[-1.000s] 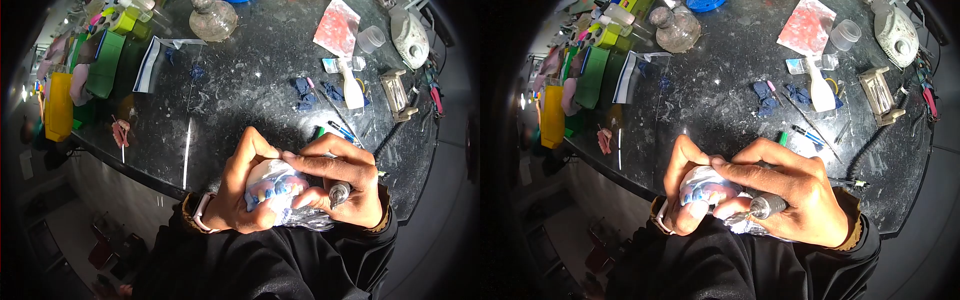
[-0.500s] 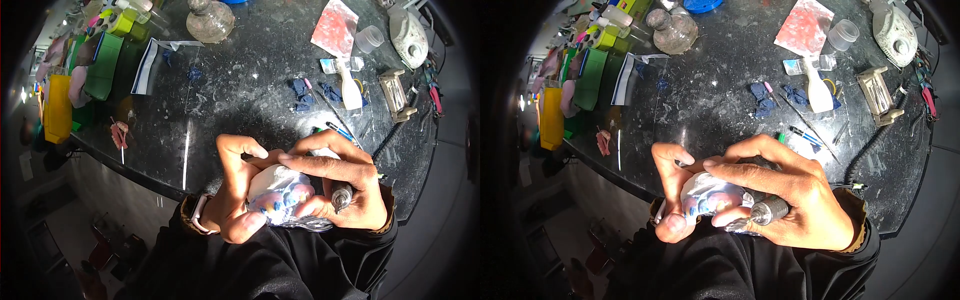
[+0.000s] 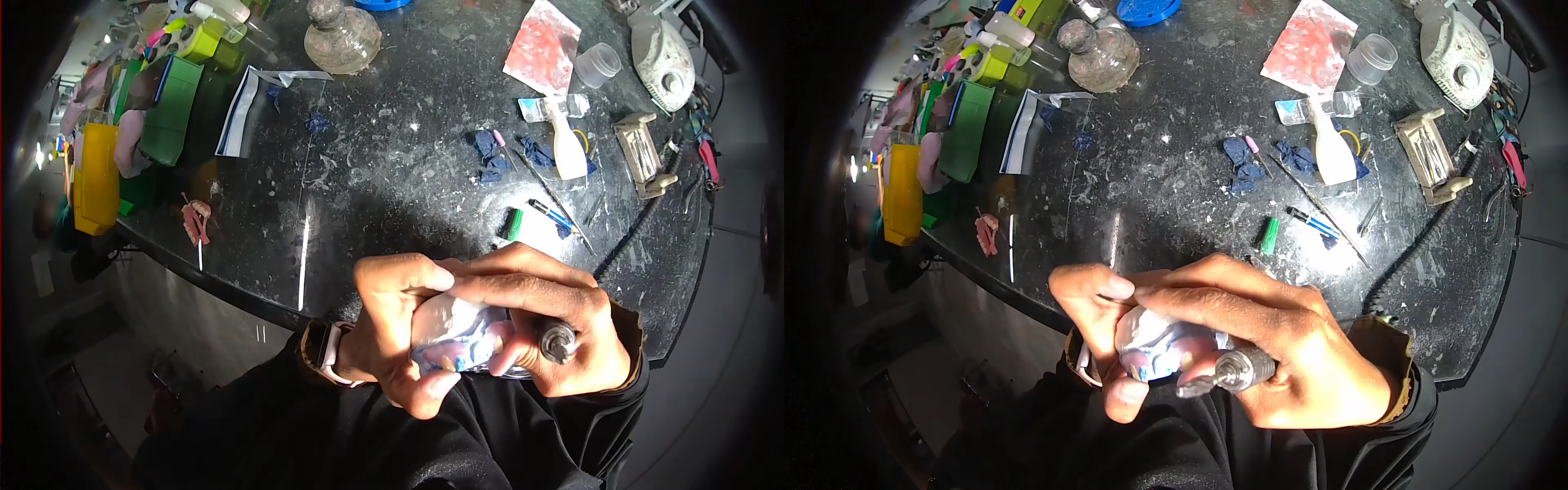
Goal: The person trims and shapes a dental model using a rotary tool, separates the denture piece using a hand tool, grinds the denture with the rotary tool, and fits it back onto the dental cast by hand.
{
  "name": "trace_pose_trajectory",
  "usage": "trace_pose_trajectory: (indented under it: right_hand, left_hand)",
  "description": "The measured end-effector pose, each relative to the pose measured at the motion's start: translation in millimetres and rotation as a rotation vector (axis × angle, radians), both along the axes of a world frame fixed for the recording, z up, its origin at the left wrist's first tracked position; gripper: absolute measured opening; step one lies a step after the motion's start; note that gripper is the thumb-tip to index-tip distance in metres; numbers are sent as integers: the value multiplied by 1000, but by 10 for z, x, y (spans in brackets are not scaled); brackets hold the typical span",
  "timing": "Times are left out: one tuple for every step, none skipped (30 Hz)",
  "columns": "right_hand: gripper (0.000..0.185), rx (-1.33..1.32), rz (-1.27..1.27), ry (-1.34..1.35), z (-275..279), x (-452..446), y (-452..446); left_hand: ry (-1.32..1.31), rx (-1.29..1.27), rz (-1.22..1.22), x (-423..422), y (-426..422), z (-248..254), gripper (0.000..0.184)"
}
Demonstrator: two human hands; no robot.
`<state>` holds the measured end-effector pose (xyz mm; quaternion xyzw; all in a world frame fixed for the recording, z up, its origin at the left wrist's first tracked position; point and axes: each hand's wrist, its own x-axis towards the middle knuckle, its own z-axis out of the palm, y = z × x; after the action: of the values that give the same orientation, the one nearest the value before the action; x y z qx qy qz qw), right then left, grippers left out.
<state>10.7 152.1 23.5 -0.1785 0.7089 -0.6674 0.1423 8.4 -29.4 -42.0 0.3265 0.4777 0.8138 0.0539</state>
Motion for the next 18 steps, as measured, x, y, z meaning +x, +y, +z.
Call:
trace_pose_trajectory:
  right_hand:
    - [40, -11, -9, -4, 25, 3, -10]
    - [37, -26, -20, -18, 48, 14, -15]
    - [35, -34, -33, -28, 59, 24, -28]
    - [36, -41, -47, -39, 71, 35, -42]
    - [36, -48, -44, -41, 69, 43, -40]
    - [36, -55, -41, -44, 62, 51, -38]
    - [35, -62, -38, -46, 53, 59, -38]
    - [36, -64, -41, -39, 38, 66, -41]
    - [38, -66, -44, -31, 20, 72, -44]
    - [39, -67, -47, -22, 13, 76, -46]
    - [39, -61, -51, -31, 17, 82, -50]
    - [39, -55, -54, -39, 23, 88, -57]
    - [39, -49, -57, -46, 29, 90, -58]
    - [41, -18, -34, 24, -5, 80, -38]
    - [42, -14, -18, 27, -17, 73, -20]
    - [44, -9, -1, 29, -24, 66, -3]
    - [47, -18, 12, 1, -12, 67, 11]
    - [51, -26, 24, -27, 0, 68, 24]
  left_hand:
    - [48, 2, -1, -6, 8, -23, 67]
    - [74, 64, 4, -5, 58, -61, 69]
    - [77, 34, 27, 9, 54, -66, 69]
    - [80, 4, 52, 31, 42, -64, 69]
    - [86, -26, 75, 45, 33, -63, 69]
    - [90, -36, 77, 56, 26, -69, 69]
    - [95, -46, 79, 68, 17, -78, 69]
    - [99, -58, 82, 74, 8, -79, 68]
    - [114, -78, 91, 70, 3, -72, 68]
    - [131, -98, 99, 58, 1, -61, 68]
    - [148, -117, 106, 45, -2, -50, 68]
    - [147, -104, 90, 30, -11, -38, 69]
    - [148, -90, 75, 11, -23, -26, 69]
    - [145, -80, 73, 0, -22, -19, 69]
    - [142, -70, 71, -10, -22, -11, 70]
    - [134, -63, 81, -15, -14, -10, 70]
    - [123, -55, 91, -16, -5, -10, 70]
    - [118, -54, 97, -8, -1, -15, 70]
